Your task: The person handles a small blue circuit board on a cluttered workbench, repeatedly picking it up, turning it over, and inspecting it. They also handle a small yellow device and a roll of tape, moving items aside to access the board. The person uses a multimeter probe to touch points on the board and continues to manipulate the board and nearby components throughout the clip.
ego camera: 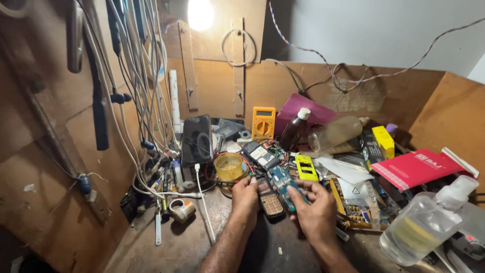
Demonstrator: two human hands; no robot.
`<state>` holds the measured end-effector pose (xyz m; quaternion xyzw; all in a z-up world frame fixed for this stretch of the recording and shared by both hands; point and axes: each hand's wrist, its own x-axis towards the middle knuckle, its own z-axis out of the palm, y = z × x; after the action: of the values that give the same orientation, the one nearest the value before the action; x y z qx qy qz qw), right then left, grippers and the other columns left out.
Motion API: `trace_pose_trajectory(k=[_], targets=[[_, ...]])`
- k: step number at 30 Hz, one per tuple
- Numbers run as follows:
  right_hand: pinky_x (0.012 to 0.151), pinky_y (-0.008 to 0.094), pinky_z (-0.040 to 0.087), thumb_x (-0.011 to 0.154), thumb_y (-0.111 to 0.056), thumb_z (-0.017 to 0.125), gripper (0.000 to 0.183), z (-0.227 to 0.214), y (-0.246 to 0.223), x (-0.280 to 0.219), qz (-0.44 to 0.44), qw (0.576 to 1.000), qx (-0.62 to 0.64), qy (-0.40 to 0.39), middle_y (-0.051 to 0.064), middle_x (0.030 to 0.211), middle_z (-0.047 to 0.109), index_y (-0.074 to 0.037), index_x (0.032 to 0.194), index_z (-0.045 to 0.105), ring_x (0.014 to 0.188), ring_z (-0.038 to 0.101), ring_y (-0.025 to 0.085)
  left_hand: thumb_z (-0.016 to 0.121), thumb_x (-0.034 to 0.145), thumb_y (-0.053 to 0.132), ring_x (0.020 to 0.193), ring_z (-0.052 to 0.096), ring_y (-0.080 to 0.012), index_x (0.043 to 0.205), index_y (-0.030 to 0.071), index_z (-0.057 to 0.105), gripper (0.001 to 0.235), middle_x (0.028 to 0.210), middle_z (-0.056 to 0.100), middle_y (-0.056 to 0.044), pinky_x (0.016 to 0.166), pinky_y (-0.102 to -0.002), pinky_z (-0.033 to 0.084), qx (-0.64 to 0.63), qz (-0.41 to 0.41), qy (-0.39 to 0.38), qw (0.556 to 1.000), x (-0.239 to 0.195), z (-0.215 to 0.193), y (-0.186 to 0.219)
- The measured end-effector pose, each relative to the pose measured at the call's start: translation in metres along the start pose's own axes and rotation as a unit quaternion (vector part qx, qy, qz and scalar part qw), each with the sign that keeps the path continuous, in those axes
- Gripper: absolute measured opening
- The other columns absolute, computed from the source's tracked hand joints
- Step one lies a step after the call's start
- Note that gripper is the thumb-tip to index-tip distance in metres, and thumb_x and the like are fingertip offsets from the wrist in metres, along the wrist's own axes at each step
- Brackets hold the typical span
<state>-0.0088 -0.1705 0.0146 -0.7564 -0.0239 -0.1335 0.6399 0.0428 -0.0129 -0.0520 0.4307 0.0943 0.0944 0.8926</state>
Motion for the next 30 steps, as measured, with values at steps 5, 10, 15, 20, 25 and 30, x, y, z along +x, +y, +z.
trace_pose_trajectory(k=[5,10,15,20,25,30], targets=[[0.043,0.027,0.051,0.084,-0.017,0.078,0.033,0.024,0.008,0.006,0.018,0.999,-0.018,-0.038,0.012,0.081,0.08,-0.001,0.111,0.071,0.052,0.065,0.012,0.048,0.105,0.021,0.08,0.069,-0.0188,0.114,-0.003,0.068,0.032,0.096,0.074,-0.012,0.074,-0.034,0.058,0.08,0.016,0.04,0.996,0.0,-0.001,0.0],[0.06,0.028,0.058,0.077,-0.022,0.084,0.039,0.034,0.014,-0.005,-0.079,0.991,-0.106,-0.033,0.008,0.086,0.078,-0.003,0.109,0.073,0.068,0.07,0.013,0.048,0.104,0.024,0.085,0.068,-0.0163,0.113,-0.001,0.071,0.035,0.097,0.076,-0.009,0.078,-0.032,0.056,0.193,0.06,0.066,0.977,-0.003,-0.003,-0.001],[0.063,0.034,0.055,0.066,-0.028,0.091,0.052,0.027,0.013,-0.011,-0.151,0.964,-0.221,0.0,0.011,0.091,0.071,-0.005,0.11,0.074,0.069,0.064,0.019,0.053,0.099,0.024,0.09,0.072,-0.0207,0.112,0.002,0.073,0.033,0.102,0.079,-0.012,0.081,-0.035,0.056,0.221,0.082,0.093,0.967,-0.012,0.007,0.0],[0.08,0.042,0.052,0.066,-0.03,0.089,0.052,0.023,0.024,-0.017,-0.202,0.94,-0.271,0.054,0.014,0.096,0.072,-0.005,0.109,0.076,0.085,0.066,0.03,0.063,0.089,0.018,0.108,0.07,-0.0341,0.113,0.004,0.073,0.029,0.111,0.073,-0.023,0.093,-0.041,0.053,0.378,0.048,0.207,0.901,-0.025,0.038,0.018],[0.092,0.045,0.048,0.067,-0.036,0.087,0.051,0.024,0.027,-0.016,-0.222,0.923,-0.311,0.049,0.016,0.098,0.071,-0.005,0.107,0.077,0.096,0.065,0.035,0.059,0.091,0.014,0.098,0.069,-0.0388,0.101,-0.004,0.072,0.024,0.1,0.07,-0.027,0.089,-0.046,0.054,0.562,0.14,0.159,0.8,-0.049,0.04,0.048],[0.092,0.045,0.048,0.068,-0.035,0.085,0.049,0.026,0.014,-0.023,-0.18,0.918,-0.351,0.04,0.017,0.095,0.068,-0.004,0.105,0.078,0.097,0.062,0.035,0.075,0.081,0.013,0.103,0.057,-0.0332,0.107,-0.001,0.062,0.032,0.107,0.057,-0.019,0.086,-0.045,0.051,0.634,0.332,0.211,0.666,-0.043,0.02,0.102]])
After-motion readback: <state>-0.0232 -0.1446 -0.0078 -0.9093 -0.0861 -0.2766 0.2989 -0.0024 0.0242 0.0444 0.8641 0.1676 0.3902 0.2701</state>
